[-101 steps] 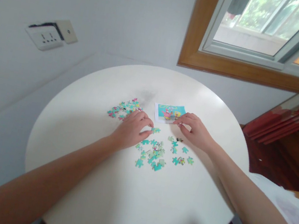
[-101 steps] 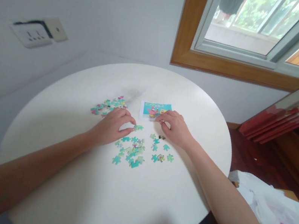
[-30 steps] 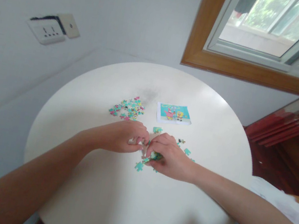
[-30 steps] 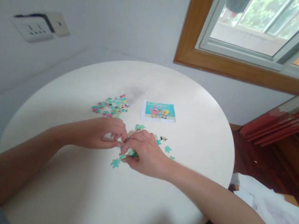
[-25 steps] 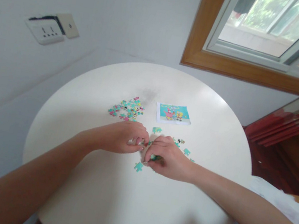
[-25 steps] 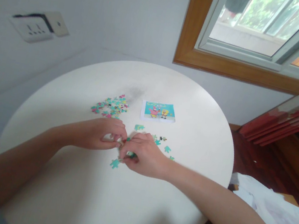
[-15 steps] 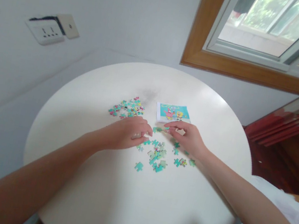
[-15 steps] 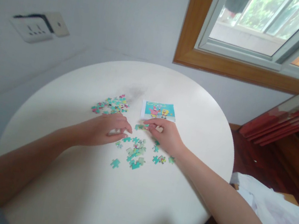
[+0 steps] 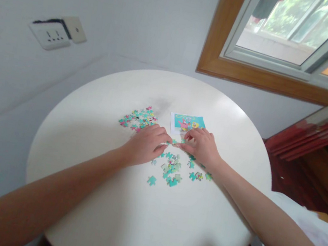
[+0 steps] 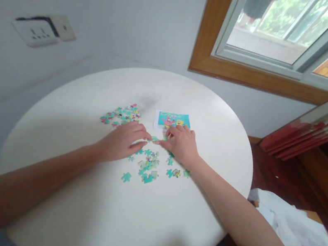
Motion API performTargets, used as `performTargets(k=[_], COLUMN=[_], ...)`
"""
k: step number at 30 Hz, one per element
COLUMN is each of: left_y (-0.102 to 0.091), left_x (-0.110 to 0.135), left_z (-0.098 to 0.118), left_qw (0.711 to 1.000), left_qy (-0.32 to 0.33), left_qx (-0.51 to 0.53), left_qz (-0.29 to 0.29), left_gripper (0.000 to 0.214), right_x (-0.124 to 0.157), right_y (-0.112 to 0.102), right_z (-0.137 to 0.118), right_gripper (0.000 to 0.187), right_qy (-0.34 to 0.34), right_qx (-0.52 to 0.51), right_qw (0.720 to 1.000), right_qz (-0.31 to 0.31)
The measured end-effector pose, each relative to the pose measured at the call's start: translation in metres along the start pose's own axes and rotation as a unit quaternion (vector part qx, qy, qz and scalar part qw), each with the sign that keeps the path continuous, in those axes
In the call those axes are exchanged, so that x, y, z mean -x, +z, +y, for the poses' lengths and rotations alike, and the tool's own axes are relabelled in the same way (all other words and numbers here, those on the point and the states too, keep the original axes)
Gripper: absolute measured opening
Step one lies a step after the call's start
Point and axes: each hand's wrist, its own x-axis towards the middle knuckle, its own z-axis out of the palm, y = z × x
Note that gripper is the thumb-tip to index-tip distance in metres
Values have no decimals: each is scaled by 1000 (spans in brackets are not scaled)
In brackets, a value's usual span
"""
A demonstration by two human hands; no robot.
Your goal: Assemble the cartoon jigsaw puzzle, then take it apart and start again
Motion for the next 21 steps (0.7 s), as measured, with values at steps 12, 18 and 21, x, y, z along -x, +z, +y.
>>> performTargets(k=[12,18,21], left_y=[-1,-1,-1], left_x=[-1,-1,-2], left_z=[-1,-2,-2], left_qw=[1000,1000,1000], left_qy=[-4,8,10], left_qx=[6,9,10], left_qz=[4,-7,-11], left_gripper=[27,29,30], right_x=[1,-6,-7], right_y=[-4,0,1], right_z=[9,14,16], right_gripper=[22,14,13], right_qy=[-31,-30,-26], right_qx=[-3,-68,-81], right_qw=[998,995,994], right_qz=[-59,-71,-75])
